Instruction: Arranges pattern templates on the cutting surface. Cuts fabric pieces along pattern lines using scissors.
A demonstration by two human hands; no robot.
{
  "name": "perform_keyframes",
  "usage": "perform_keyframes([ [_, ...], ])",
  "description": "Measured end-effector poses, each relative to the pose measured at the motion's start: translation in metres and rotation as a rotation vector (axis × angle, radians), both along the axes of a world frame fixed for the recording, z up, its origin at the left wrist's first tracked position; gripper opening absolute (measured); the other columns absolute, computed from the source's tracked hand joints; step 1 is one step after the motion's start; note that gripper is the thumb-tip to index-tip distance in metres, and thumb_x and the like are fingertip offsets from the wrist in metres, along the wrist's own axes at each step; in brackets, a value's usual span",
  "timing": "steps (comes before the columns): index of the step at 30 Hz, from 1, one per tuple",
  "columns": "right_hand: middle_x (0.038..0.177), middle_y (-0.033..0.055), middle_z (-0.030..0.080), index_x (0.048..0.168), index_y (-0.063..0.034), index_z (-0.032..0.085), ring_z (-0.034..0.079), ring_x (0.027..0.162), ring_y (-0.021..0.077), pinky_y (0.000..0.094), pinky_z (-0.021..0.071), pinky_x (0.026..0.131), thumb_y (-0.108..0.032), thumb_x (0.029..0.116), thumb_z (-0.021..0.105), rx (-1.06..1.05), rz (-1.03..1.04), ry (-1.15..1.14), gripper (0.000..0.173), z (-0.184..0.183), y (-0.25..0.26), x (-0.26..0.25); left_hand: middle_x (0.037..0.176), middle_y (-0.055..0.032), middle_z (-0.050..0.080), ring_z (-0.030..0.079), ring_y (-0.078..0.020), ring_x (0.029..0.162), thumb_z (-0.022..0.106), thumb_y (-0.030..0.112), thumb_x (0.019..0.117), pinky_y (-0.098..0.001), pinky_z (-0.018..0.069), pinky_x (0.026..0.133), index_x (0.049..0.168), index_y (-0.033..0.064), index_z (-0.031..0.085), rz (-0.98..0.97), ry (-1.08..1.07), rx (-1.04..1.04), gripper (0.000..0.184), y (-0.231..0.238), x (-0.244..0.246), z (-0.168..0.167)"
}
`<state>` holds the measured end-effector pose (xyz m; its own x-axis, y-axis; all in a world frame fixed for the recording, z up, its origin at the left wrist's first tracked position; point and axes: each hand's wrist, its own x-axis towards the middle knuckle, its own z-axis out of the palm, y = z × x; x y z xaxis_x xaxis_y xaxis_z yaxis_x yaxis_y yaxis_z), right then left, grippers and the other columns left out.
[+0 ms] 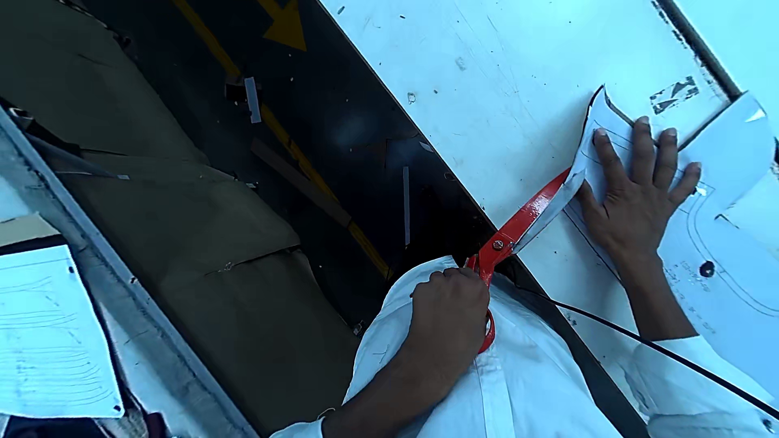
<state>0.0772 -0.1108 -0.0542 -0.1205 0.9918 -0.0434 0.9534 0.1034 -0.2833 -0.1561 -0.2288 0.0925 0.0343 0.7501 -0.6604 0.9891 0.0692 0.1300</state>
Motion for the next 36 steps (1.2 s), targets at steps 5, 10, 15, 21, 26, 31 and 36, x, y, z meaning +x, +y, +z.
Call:
perform_keyframes([
  [5,0.171,0.0046,0.021,0.157,-0.0419,0.037,0.011,0.158,0.0377,0.0751,0.0032,0.115,-0.068,0.0997,0.027,0.013,0.006,-0.019,0.064,0.000,-0.001,0.001,0.076,-0.0124,0.069,0.071,-0.0253,0.070,0.087,0.024,0.0720,-0.0358,0.0519,0.049,0.089,0.0007,0.075,-0.073,0.119,0.352,0.031,-0.018,0.007,-0.011],
  [10,0.171,0.0033,0.020,0.158,-0.0437,0.034,0.010,0.158,0.0362,0.0746,0.0024,0.116,-0.071,0.0987,0.025,0.004,0.003,-0.031,0.066,0.001,-0.001,0.001,0.078,-0.0120,0.070,0.072,-0.0260,0.073,0.087,0.023,0.0710,-0.0369,0.0527,0.051,0.090,0.0016,0.075,-0.013,0.067,0.300,0.031,-0.015,0.002,-0.007],
  [15,0.171,0.0033,0.022,0.158,-0.0447,0.036,0.010,0.158,0.0366,0.0740,0.0011,0.117,-0.079,0.0949,0.030,0.021,-0.017,-0.018,0.072,-0.004,-0.002,0.002,0.091,-0.0147,0.072,0.071,-0.0342,0.090,0.075,0.023,0.0894,-0.0522,0.0551,0.073,0.101,0.0040,0.072,0.171,-0.088,-0.233,0.023,0.012,-0.020,-0.004],
  [21,0.170,0.0032,0.024,0.157,-0.0446,0.038,0.012,0.158,0.0357,0.0741,0.0017,0.117,-0.078,0.0953,0.030,0.033,-0.017,-0.012,0.070,-0.003,-0.004,0.000,0.090,-0.0116,0.072,0.070,-0.0322,0.090,0.077,0.028,0.0901,-0.0521,0.0542,0.076,0.102,0.0070,0.073,0.114,-0.032,-0.244,0.024,0.013,-0.027,-0.016],
  [26,0.171,0.0023,0.021,0.157,-0.0479,0.035,0.011,0.158,0.0353,0.0740,0.0008,0.117,-0.078,0.0956,0.031,0.013,-0.024,0.004,0.068,-0.002,-0.004,-0.002,0.084,-0.0112,0.071,0.070,-0.0319,0.085,0.079,0.025,0.0889,-0.0513,0.0538,0.073,0.096,0.0074,0.073,0.074,-0.011,-0.180,0.020,0.011,-0.032,-0.023],
  [31,0.171,0.0001,0.021,0.156,-0.0491,0.035,0.011,0.158,0.0353,0.0742,0.0007,0.117,-0.078,0.0952,0.031,0.014,-0.027,0.022,0.068,-0.002,-0.005,-0.004,0.079,-0.0054,0.069,0.068,-0.0252,0.079,0.080,0.026,0.0884,-0.0487,0.0537,0.072,0.093,0.0115,0.073,0.103,-0.075,-0.188,0.017,0.008,-0.041,-0.035],
  [36,0.171,-0.0002,0.021,0.157,-0.0495,0.034,0.011,0.158,0.0350,0.0737,0.0012,0.117,-0.078,0.0951,0.031,0.023,-0.025,0.024,0.068,-0.003,-0.004,-0.004,0.076,-0.0018,0.067,0.066,-0.0197,0.074,0.078,0.024,0.0891,-0.0446,0.0529,0.069,0.091,0.0142,0.073,0.125,-0.114,-0.217,0.011,0.007,-0.045,-0.042],
])
